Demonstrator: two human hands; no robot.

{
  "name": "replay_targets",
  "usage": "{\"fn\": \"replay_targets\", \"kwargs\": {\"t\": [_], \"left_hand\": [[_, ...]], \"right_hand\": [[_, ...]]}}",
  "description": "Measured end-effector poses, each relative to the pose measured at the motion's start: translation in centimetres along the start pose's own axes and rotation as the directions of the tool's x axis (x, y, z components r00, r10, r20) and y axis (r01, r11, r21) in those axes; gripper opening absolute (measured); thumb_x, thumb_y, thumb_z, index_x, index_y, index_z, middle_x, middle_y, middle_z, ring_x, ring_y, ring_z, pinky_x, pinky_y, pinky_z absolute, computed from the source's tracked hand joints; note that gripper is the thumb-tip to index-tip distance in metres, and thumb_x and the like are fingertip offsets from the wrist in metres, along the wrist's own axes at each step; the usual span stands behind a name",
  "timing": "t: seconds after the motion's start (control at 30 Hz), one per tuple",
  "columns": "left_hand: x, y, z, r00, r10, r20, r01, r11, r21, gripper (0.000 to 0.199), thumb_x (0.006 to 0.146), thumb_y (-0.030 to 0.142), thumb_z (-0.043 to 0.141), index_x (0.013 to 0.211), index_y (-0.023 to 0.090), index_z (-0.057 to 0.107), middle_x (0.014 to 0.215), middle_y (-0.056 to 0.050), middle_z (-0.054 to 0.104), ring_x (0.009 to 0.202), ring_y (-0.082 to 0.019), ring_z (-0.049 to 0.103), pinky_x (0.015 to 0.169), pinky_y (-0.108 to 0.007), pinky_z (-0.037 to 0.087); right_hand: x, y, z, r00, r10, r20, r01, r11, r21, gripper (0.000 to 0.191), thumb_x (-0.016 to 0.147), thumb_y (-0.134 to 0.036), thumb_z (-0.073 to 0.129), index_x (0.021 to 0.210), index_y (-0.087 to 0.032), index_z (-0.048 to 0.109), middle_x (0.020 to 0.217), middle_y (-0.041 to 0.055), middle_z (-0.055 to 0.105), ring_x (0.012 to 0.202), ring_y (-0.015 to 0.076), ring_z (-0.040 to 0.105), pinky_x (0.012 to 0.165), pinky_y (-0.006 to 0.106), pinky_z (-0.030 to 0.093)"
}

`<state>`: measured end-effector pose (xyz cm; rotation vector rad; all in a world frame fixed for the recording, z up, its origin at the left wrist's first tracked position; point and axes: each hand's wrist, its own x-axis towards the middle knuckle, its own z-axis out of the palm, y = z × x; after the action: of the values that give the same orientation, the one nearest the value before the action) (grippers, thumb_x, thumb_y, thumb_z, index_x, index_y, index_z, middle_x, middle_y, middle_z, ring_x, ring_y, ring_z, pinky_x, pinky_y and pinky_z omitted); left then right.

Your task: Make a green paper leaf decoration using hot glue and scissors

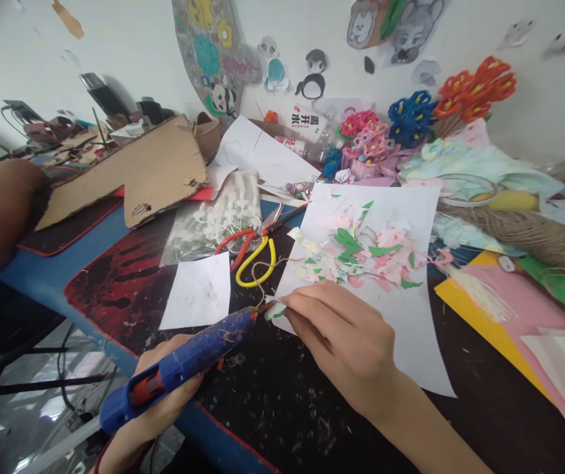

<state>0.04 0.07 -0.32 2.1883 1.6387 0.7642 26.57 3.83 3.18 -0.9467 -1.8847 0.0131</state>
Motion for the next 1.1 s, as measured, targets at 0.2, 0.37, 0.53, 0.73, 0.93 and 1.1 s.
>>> {"fn": "replay_targets", "kwargs": {"t": [0.2,0.37,0.53,0.73,0.93,1.1], "left_hand": [[-0.3,-0.5,0.3,0.997,0.073,0.003,-0.073,0.997,-0.007,0.02,0.088,0.026,0.053,0.092,0.027,0.072,0.071,0.004,0.077,0.061,-0.018,0.074,0.058,-0.026,0.054],[-0.5,-0.7,0.6,0.999,0.05,-0.002,-0.05,0.998,-0.048,0.017,0.089,0.028,0.054,0.091,0.028,0.071,0.069,0.004,0.076,0.058,-0.017,0.072,0.056,-0.025,0.052],[-0.8,-0.5,1.2,0.998,-0.019,-0.054,0.013,0.994,-0.105,0.018,0.091,0.031,0.053,0.087,0.026,0.07,0.068,0.003,0.074,0.059,-0.018,0.07,0.059,-0.028,0.051],[-0.7,-1.1,1.1,0.996,0.072,-0.052,-0.078,0.987,-0.137,0.01,0.086,0.025,0.06,0.091,0.026,0.067,0.069,0.006,0.074,0.057,-0.014,0.07,0.057,-0.023,0.051],[-1.0,-1.5,0.9,1.0,0.024,-0.016,-0.026,0.992,-0.124,0.009,0.084,0.026,0.064,0.09,0.024,0.07,0.073,0.003,0.075,0.062,-0.017,0.072,0.059,-0.024,0.056],[-1.1,-1.6,1.1,1.0,0.013,-0.019,-0.016,0.987,-0.16,0.007,0.083,0.028,0.066,0.087,0.023,0.07,0.071,0.002,0.074,0.061,-0.017,0.071,0.057,-0.023,0.056]], "right_hand": [[-0.1,0.1,0.0,1.0,0.008,-0.002,-0.008,1.0,-0.006,0.023,0.086,0.002,0.067,0.093,-0.02,0.068,0.08,0.0011,0.072,0.068,0.0149,0.07,0.067,0.026,0.058],[-0.1,0.1,-0.2,1.0,0.018,0.011,-0.018,1.0,-0.018,0.022,0.086,0.002,0.067,0.091,-0.019,0.067,0.079,0.0019,0.072,0.069,0.0147,0.07,0.068,0.025,0.058],[0.0,0.0,-0.2,1.0,0.029,-0.003,-0.029,0.999,-0.02,0.023,0.087,0.002,0.066,0.09,-0.021,0.066,0.077,0.0007,0.071,0.066,0.0141,0.068,0.066,0.025,0.058],[0.1,-0.1,-0.1,0.999,0.034,-0.005,-0.034,0.999,-0.025,0.021,0.088,0.0,0.067,0.089,-0.021,0.067,0.077,0.0007,0.071,0.065,0.014,0.069,0.066,0.024,0.057],[-0.1,0.0,-0.2,1.0,0.03,0.007,-0.03,1.0,-0.006,0.021,0.086,0.001,0.068,0.089,-0.019,0.067,0.078,0.0017,0.072,0.067,0.0138,0.069,0.067,0.023,0.056],[-0.2,0.1,-0.2,0.999,0.027,0.04,-0.028,0.999,0.015,0.02,0.087,0.002,0.067,0.09,-0.018,0.066,0.079,0.0025,0.071,0.07,0.0133,0.068,0.067,0.023,0.054]]}}
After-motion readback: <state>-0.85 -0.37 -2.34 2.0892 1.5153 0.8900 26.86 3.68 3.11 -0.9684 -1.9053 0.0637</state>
